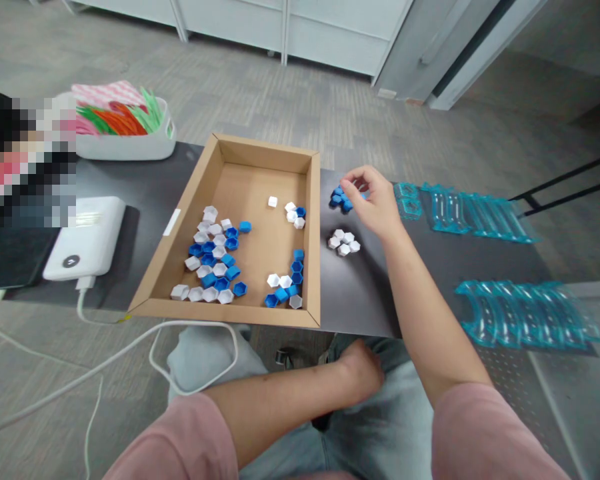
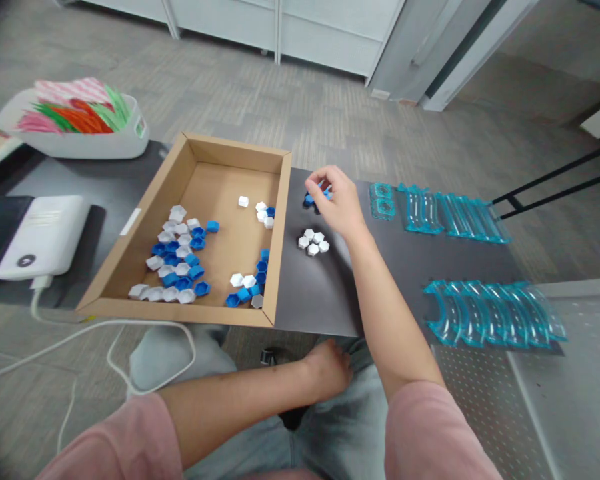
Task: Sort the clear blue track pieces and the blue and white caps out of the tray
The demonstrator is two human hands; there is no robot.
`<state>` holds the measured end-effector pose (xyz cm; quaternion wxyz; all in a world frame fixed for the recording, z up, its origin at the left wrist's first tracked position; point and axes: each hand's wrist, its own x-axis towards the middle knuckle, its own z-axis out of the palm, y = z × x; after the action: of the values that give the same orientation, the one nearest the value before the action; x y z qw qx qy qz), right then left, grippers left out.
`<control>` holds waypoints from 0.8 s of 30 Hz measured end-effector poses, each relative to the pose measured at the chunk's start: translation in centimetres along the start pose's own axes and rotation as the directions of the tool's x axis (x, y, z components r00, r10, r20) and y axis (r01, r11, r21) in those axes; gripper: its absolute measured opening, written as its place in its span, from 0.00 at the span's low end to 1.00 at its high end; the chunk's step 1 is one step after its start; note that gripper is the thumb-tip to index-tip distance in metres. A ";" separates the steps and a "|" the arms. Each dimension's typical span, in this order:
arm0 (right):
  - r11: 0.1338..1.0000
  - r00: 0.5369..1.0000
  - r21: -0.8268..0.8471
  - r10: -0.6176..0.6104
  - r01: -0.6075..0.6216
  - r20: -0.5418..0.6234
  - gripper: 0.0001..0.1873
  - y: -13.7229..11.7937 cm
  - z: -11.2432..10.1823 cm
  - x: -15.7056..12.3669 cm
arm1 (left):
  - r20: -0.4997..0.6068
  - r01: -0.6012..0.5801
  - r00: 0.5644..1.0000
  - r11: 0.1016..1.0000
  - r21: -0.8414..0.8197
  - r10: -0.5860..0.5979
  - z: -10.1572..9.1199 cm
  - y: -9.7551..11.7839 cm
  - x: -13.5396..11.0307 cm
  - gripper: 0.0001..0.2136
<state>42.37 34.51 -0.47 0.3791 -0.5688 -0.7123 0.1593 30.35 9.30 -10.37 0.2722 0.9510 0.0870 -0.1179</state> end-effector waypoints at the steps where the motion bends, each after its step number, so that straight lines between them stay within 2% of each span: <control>1: 0.998 0.996 0.008 -0.055 0.054 0.070 0.18 -1.7 0.6 0.0 | 0.010 -0.007 1.000 1.000 -0.007 0.007 -0.1 0.0 0.1 0.07; 3: 0.980 0.947 0.017 -0.197 0.199 0.255 0.15 -5.1 2.2 0.1 | 0.039 -0.029 0.999 0.999 -0.024 0.030 -0.3 0.0 0.4 0.09; 5: 0.938 0.841 0.008 -0.314 0.346 0.441 0.13 -8.2 4.4 0.7 | 0.053 -0.027 0.998 0.999 -0.040 0.030 -0.7 -0.1 0.5 0.12; 7: 0.891 0.744 -0.031 -0.359 0.453 0.564 0.13 -10.5 7.0 1.5 | 0.063 -0.019 0.998 0.998 -0.052 0.022 -1.1 -0.3 0.5 0.14; 11: 0.819 0.635 -0.093 -0.362 0.566 0.682 0.12 -12.5 11.4 3.0 | 0.064 -0.015 0.998 0.998 -0.065 0.019 -2.0 -0.6 0.2 0.16; 13: 0.816 0.598 -0.044 -0.384 0.577 0.704 0.13 -12.5 12.2 3.5 | 0.066 -0.017 0.998 0.997 -0.069 0.021 -2.3 -0.7 0.2 0.16; 14: 0.826 0.593 -0.002 -0.402 0.563 0.697 0.13 -12.3 12.0 3.6 | 0.073 -0.016 0.997 0.997 -0.071 0.021 -2.5 -0.7 0.2 0.16; 16: 0.863 0.633 0.086 -0.428 0.497 0.645 0.13 -11.8 10.6 3.7 | 0.092 -0.015 0.996 0.997 -0.074 0.022 -2.5 -0.6 0.3 0.15; 17: 0.886 0.677 0.120 -0.424 0.448 0.601 0.13 -11.2 9.4 3.7 | 0.099 -0.018 0.995 0.997 -0.074 0.026 -2.5 -0.5 0.3 0.14; 19: 0.930 0.796 0.160 -0.366 0.331 0.482 0.13 -9.5 6.5 3.6 | 0.105 -0.029 0.994 0.997 -0.069 0.036 -2.4 -0.4 0.2 0.12; 21: 0.964 0.911 0.168 -0.253 0.208 0.325 0.16 -6.7 3.3 3.3 | 0.098 -0.041 0.994 0.998 -0.054 0.046 -2.2 -0.2 0.0 0.12; 22: 0.974 0.952 0.164 -0.190 0.154 0.241 0.19 -4.9 1.7 3.1 | 0.090 -0.045 0.995 0.998 -0.044 0.049 -2.1 -0.2 -0.1 0.12; 24: 0.989 0.994 0.134 -0.075 0.064 0.079 0.22 -0.8 -1.1 2.6 | 0.074 -0.053 0.996 0.998 -0.027 0.055 -1.9 -0.1 -0.5 0.13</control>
<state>42.40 36.49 1.70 0.3906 -0.5102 -0.7351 0.2160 30.21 10.37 -8.78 0.2903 0.9444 0.0526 -0.1449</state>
